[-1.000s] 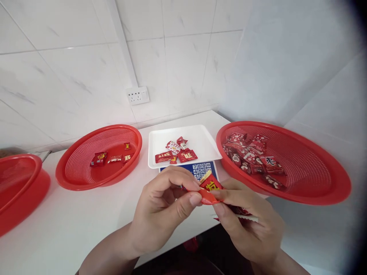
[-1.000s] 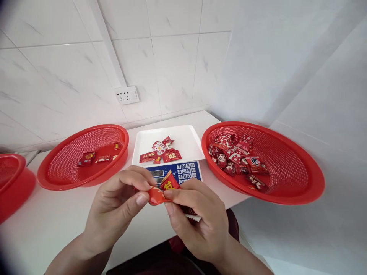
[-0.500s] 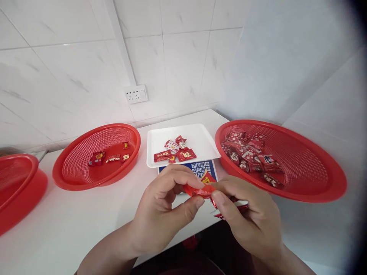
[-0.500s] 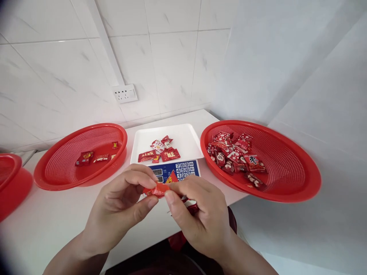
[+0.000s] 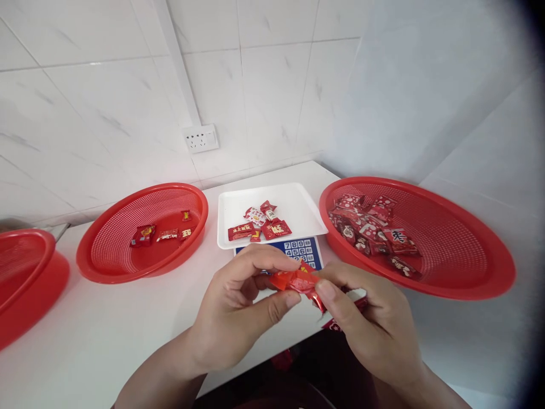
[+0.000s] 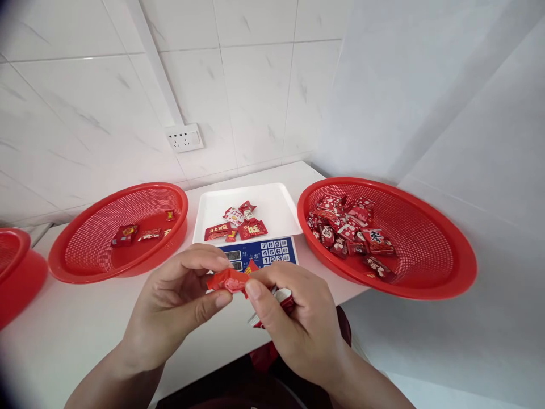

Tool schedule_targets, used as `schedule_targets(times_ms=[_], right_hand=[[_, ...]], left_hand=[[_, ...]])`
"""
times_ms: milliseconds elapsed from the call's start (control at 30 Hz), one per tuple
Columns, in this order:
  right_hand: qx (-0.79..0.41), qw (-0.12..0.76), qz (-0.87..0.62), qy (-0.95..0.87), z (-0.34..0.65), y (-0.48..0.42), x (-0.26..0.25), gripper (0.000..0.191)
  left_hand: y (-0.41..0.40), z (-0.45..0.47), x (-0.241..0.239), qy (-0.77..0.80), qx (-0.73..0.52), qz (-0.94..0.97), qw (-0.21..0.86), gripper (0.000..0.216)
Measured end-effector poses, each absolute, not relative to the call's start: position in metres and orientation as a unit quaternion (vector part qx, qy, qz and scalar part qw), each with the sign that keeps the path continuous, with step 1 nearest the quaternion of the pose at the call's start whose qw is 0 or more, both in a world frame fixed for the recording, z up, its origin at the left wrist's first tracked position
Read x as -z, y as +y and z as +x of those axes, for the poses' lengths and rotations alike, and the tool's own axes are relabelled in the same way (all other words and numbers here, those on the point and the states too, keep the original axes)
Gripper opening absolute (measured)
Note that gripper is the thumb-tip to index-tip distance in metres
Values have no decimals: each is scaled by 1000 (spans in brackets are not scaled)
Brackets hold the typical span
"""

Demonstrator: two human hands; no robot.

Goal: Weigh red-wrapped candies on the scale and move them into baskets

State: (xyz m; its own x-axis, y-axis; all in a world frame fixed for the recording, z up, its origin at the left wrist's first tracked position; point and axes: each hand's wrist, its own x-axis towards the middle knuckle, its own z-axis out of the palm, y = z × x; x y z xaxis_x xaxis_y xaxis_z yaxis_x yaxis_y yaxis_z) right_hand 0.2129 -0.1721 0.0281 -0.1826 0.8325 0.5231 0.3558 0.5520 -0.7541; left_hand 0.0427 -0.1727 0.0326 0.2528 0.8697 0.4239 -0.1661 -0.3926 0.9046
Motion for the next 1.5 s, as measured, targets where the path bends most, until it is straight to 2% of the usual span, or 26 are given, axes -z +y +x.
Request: schedule_targets(times_ms=[67, 167, 267, 400, 500, 667, 767, 1000, 1500], right_hand=[[-262, 511, -429, -698, 214, -168, -22, 20], [-306, 539, -466, -632, 217, -159, -10, 20], [-353, 546, -480, -589, 220, -152, 3, 25], [-367, 555, -466, -584, 222, -151, 11, 24], [-355, 559, -454, -596, 222, -155, 7, 22], [-350, 565, -464, -586, 222, -167, -2, 19], [-326, 574, -455, -597, 222, -173, -5, 15], [-308, 573, -435, -622, 222, -176, -6, 13], [-336, 580, -435, -601, 224, -179, -4, 12]], left_hand=[[-162, 36, -27, 321, -563, 637, 418, 28], [-134, 23, -11, 439, -578, 638, 258, 18], [-101, 12, 13, 527, -503, 666, 157, 14], [-75, 10, 33, 550, -465, 668, 187, 10], [-77, 16, 29, 549, -477, 650, 222, 9], [-110, 27, -2, 421, -504, 566, 499, 16], [-133, 30, -20, 347, -518, 541, 564, 20], [-153, 32, -31, 280, -560, 523, 578, 23], [-162, 37, -33, 388, -581, 556, 451, 17]])
